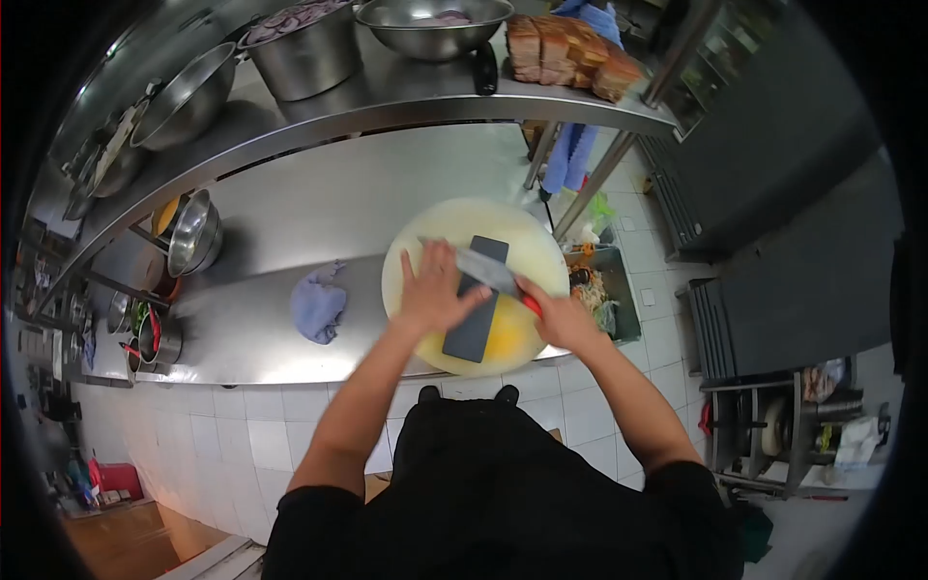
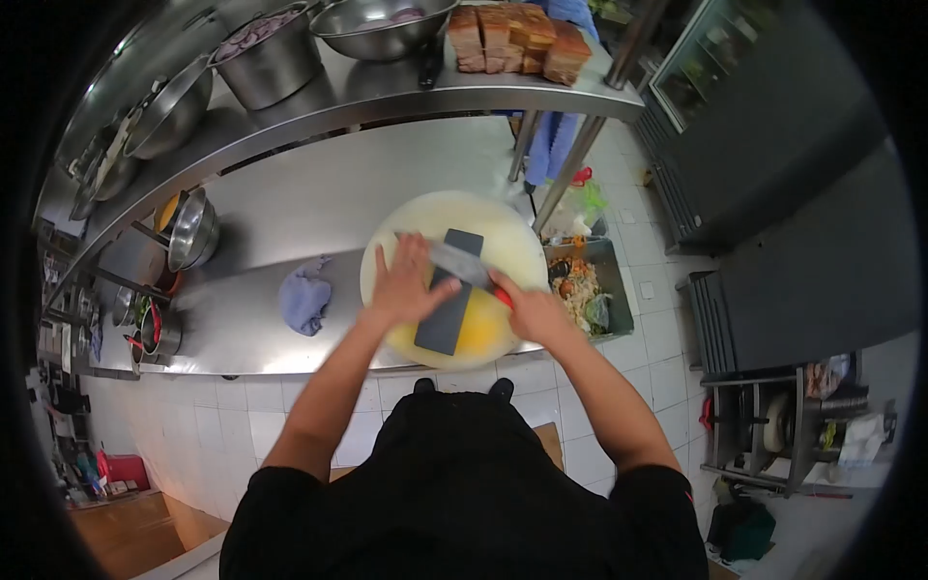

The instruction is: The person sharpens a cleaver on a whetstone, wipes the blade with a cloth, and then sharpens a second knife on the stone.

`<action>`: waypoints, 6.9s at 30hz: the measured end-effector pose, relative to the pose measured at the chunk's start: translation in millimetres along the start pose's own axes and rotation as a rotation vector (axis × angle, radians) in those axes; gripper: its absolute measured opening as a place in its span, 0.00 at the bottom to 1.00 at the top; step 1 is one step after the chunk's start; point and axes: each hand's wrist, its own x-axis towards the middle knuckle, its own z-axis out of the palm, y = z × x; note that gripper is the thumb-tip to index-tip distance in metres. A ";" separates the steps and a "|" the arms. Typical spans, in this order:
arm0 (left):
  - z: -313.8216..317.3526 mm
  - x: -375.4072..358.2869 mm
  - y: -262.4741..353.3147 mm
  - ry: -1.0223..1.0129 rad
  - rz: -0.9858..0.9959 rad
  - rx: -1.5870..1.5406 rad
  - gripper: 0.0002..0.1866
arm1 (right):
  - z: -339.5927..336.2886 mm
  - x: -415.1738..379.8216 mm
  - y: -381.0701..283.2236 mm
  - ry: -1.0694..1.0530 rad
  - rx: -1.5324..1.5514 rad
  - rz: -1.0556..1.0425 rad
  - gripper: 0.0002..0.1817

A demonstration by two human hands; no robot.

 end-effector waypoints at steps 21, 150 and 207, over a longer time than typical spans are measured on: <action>11.0 -3.7 -12.2 -0.013 -0.074 0.013 0.60 | -4.6 21.3 10.7 -0.011 0.001 -0.142 0.42; 30.7 -76.2 77.4 0.028 0.304 0.010 0.60 | -9.0 -147.5 23.9 -0.087 -0.018 0.134 0.46; 15.9 -93.7 5.7 0.133 0.036 0.099 0.61 | 14.1 -61.9 -25.4 -0.124 0.017 -0.098 0.43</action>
